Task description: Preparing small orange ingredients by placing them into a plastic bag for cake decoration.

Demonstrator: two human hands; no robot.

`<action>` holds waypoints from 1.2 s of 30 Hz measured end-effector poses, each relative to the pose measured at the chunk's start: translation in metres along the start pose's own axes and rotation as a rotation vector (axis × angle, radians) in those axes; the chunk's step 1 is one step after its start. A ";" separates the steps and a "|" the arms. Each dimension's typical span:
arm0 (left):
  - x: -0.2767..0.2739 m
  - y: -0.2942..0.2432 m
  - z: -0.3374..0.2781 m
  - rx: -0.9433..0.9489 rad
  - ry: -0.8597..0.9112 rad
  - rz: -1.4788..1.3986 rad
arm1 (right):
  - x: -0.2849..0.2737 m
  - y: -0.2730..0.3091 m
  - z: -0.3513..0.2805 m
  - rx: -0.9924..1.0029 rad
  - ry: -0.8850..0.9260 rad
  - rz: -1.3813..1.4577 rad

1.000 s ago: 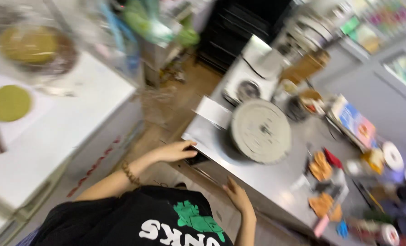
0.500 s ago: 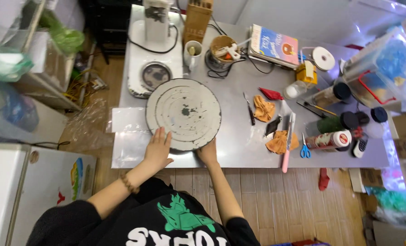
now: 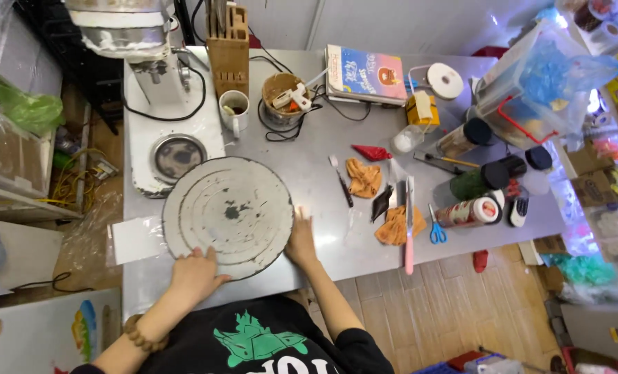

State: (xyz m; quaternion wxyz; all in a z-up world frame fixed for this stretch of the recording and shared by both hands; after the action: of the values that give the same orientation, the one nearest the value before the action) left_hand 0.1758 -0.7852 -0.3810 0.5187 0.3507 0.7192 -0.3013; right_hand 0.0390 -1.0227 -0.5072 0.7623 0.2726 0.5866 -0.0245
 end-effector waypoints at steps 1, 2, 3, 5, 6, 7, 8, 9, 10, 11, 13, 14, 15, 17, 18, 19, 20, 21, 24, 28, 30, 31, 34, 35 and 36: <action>-0.010 -0.006 -0.001 -0.068 0.065 -0.006 | -0.011 -0.022 0.001 -0.001 -0.176 -0.062; -0.020 -0.013 -0.002 -0.135 0.130 -0.012 | -0.023 -0.044 0.001 -0.003 -0.352 -0.120; -0.023 -0.026 -0.001 -0.160 0.139 -0.029 | -0.031 -0.072 -0.007 -0.025 -0.331 -0.114; -0.031 -0.053 0.002 -0.218 0.084 0.031 | -0.044 -0.133 -0.019 0.120 -0.040 0.242; -0.020 -0.070 0.009 -0.247 0.094 0.013 | -0.074 -0.120 -0.031 0.099 -0.013 0.244; -0.015 -0.087 0.019 -0.173 -0.104 -0.104 | -0.099 -0.105 -0.043 0.186 0.322 0.435; -0.010 -0.104 0.028 -0.099 -0.304 -0.216 | -0.127 -0.091 -0.058 0.281 0.664 0.610; -0.012 -0.122 0.034 -0.124 -0.296 -0.220 | -0.121 -0.111 -0.089 0.269 0.689 0.610; -0.016 -0.142 0.041 -0.083 -0.319 -0.386 | -0.117 -0.128 -0.123 0.201 0.894 0.776; -0.022 -0.157 0.057 -0.027 -0.357 -0.545 | -0.112 -0.147 -0.150 0.136 1.086 0.934; -0.023 -0.177 0.069 -0.025 -0.297 -0.520 | -0.195 -0.172 -0.072 0.278 1.128 0.545; -0.021 -0.189 0.071 -0.012 -0.231 -0.496 | -0.250 -0.186 -0.050 0.412 1.150 0.150; -0.028 -0.190 0.073 -0.018 -0.227 -0.497 | -0.266 -0.244 -0.026 0.409 1.157 0.151; -0.044 -0.189 0.082 -0.038 -0.201 -0.356 | -0.329 -0.357 0.019 0.323 0.241 0.367; -0.045 -0.188 0.086 -0.035 -0.208 -0.349 | -0.356 -0.387 0.041 0.320 0.232 0.370; -0.044 -0.189 0.086 -0.058 -0.210 -0.302 | -0.392 -0.418 0.063 0.237 -0.154 0.116; -0.042 -0.189 0.085 -0.081 -0.213 -0.255 | -0.427 -0.446 0.082 0.138 -0.534 -0.141; -0.040 -0.190 0.087 -0.078 -0.219 -0.254 | -0.432 -0.508 0.092 0.137 -0.541 -0.143; -0.032 -0.193 0.086 -0.127 -0.249 -0.236 | -0.445 -0.637 0.104 0.034 -0.713 -0.624; -0.021 -0.189 0.082 -0.173 -0.105 -0.192 | -0.426 -0.666 0.124 0.365 -0.697 -0.936; -0.019 -0.185 0.083 -0.178 -0.072 -0.173 | -0.424 -0.638 0.133 0.469 -0.691 -0.840; -0.018 -0.187 0.084 -0.188 -0.041 -0.179 | -0.429 -0.620 0.140 0.496 -0.706 -0.832; -0.021 -0.193 0.089 -0.190 0.045 -0.174 | -0.427 -0.615 0.162 0.509 -0.720 -0.766; -0.023 -0.193 0.089 -0.177 0.102 -0.156 | -0.421 -0.622 0.167 0.502 -0.718 -0.705; -0.023 -0.194 0.090 -0.178 0.104 -0.154 | -0.418 -0.634 0.167 0.504 -0.716 -0.703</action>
State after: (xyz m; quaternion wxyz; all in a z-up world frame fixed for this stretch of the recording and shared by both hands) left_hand 0.0699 -0.9724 -0.3708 0.4851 0.2621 0.7937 -0.2568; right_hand -0.1701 -1.7543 -0.3460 0.7712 0.2091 0.3227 -0.5073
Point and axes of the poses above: each hand's wrist, its own z-axis towards the middle knuckle, its own x-axis out of the palm, y = z × x, the point moved 2 cm from there along z, towards the middle knuckle, and after that the axes turned 14 degrees about -y, right-handed, at the moved point
